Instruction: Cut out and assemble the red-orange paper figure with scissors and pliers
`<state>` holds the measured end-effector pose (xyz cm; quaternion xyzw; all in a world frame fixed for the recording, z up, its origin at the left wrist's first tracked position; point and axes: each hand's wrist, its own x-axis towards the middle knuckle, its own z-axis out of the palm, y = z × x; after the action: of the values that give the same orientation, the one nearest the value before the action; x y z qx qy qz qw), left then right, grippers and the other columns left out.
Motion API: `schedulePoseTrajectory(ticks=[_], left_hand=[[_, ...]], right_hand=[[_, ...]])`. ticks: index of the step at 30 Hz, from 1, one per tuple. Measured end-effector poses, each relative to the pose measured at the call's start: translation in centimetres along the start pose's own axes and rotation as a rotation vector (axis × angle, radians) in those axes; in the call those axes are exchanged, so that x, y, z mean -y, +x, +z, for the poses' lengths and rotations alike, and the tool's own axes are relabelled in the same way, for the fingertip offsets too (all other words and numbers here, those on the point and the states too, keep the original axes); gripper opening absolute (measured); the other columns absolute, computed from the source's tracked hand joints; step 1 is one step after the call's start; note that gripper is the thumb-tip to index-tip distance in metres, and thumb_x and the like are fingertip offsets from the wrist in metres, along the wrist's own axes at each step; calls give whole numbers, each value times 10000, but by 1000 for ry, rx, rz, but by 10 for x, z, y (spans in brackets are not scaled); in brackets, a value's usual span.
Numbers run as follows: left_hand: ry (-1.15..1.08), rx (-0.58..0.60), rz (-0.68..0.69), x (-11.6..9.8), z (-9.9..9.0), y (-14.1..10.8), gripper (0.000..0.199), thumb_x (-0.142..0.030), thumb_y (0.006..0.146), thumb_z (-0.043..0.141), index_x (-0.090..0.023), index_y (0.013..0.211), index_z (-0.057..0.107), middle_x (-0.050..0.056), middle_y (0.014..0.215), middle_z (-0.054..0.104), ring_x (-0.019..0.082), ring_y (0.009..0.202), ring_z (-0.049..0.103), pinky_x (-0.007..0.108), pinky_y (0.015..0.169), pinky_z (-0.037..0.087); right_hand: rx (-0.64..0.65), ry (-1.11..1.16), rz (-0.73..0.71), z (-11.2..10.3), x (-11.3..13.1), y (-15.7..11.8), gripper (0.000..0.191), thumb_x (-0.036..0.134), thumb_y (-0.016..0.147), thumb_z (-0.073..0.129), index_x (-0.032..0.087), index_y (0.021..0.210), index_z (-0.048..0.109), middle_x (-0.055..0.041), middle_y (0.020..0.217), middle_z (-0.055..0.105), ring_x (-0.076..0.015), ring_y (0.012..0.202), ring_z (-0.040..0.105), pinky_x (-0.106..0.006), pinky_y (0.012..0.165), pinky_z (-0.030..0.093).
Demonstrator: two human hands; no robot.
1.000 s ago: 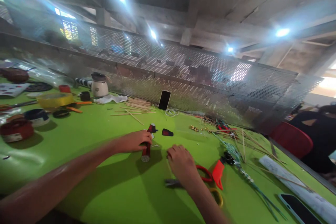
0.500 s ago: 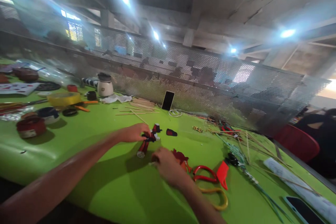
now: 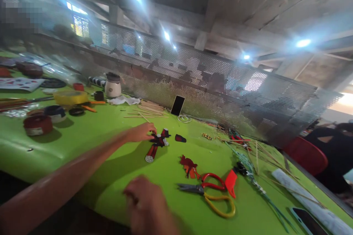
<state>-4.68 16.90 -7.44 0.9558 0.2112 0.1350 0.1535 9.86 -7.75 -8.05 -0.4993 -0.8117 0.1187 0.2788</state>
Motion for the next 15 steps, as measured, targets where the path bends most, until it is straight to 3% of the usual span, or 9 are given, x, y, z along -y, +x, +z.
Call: schedulePoseTrajectory(ticks=[3,5,11,15], left_hand=[[40,30,44,-3,11,4,364,-392,969,711,-172,1254,656,108,1334,635,290,1257,598,550,1099,489],[57,59,58,2,12,3,352,-393,964,719,-167,1229,669,103,1304,651,285,1241,609,550,1098,488],[91,113,32,16,2,-6,405,-438,978,691,-176,1283,646,114,1345,627,291,1249,601,546,1088,496],[89,148,41,14,1,-4,398,-427,969,704,-177,1275,650,108,1336,632,294,1260,592,552,1099,483]], right_hand=[[-5,-133,90,-20,-27,32,160,225,1026,663,160,1170,692,-72,1150,720,-218,1002,714,-434,912,607],[0,-223,131,-27,-41,48,192,159,1016,658,147,1206,686,-94,1236,706,-259,1139,686,-507,1015,562],[66,-347,174,-21,-56,53,67,128,1009,666,154,1032,723,-49,1113,738,-222,1068,707,-450,964,591],[52,-407,186,-11,-64,63,258,155,1024,649,179,1281,664,-83,1302,679,-259,1187,664,-496,1025,561]])
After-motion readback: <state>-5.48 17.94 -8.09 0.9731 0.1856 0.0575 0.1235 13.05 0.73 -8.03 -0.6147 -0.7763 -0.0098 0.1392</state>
